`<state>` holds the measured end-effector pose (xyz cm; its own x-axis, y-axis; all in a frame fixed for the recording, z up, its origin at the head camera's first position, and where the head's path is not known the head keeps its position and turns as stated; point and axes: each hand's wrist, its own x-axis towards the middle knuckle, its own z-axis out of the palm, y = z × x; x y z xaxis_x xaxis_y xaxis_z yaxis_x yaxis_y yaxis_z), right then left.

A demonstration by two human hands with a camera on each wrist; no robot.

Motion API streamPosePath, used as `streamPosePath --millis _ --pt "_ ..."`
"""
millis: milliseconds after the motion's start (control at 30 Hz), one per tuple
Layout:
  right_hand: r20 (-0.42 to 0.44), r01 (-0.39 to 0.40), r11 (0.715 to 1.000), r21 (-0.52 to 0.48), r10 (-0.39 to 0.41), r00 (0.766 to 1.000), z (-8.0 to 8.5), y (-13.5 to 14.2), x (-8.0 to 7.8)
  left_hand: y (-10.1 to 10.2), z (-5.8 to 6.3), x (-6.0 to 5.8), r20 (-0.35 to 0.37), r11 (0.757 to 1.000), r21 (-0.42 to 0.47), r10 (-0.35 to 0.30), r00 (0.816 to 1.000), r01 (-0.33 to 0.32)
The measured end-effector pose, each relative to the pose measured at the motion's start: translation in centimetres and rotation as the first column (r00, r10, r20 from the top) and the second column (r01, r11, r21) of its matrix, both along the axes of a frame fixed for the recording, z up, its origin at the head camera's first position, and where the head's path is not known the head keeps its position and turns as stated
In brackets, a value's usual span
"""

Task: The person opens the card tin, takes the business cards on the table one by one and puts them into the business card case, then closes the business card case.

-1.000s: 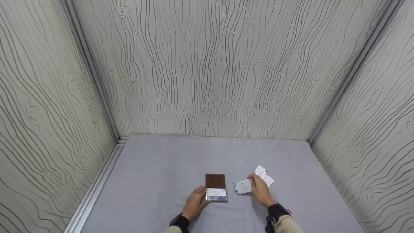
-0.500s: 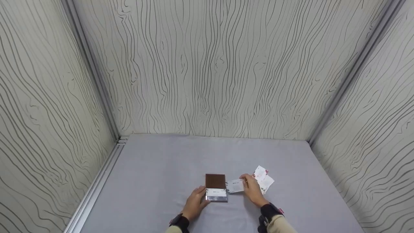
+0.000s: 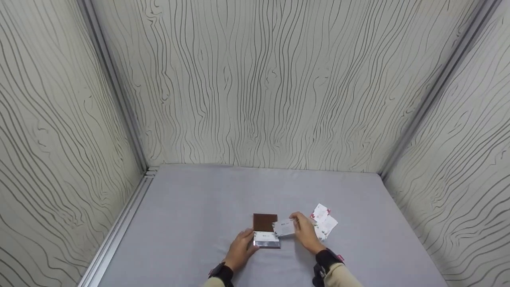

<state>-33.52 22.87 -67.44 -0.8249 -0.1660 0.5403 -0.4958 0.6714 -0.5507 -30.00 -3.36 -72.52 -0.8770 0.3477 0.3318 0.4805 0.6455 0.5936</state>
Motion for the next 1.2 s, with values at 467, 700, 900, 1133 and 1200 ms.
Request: streamPosePath --millis 467,700,900,1133,1200 --pt "0.105 -0.127 0.992 -0.025 0.129 0.986 -0.6 -3.4 0.5 0.0 -0.1 -0.2 0.0 1.0 -0.004 -0.004 1.0 0.004" --pt "0.153 -0.143 0.99 0.001 0.142 0.978 -0.7 -3.9 0.8 0.1 -0.1 -0.3 -0.008 1.0 -0.001 -0.001 1.0 0.001" --pt "0.16 -0.13 0.991 0.028 0.124 0.979 -1.1 -3.9 0.5 0.1 0.0 -0.1 -0.023 1.0 0.004 -0.006 1.0 0.006" --pt "0.13 -0.123 0.991 0.047 0.116 0.985 -1.4 -4.1 0.5 0.0 -0.1 -0.2 -0.041 1.0 0.007 -0.018 0.999 0.018" --pt "0.122 -0.125 0.991 0.049 0.119 0.985 -1.5 -4.2 0.6 0.0 -0.2 -0.2 -0.035 1.0 0.011 -0.018 0.999 0.019"
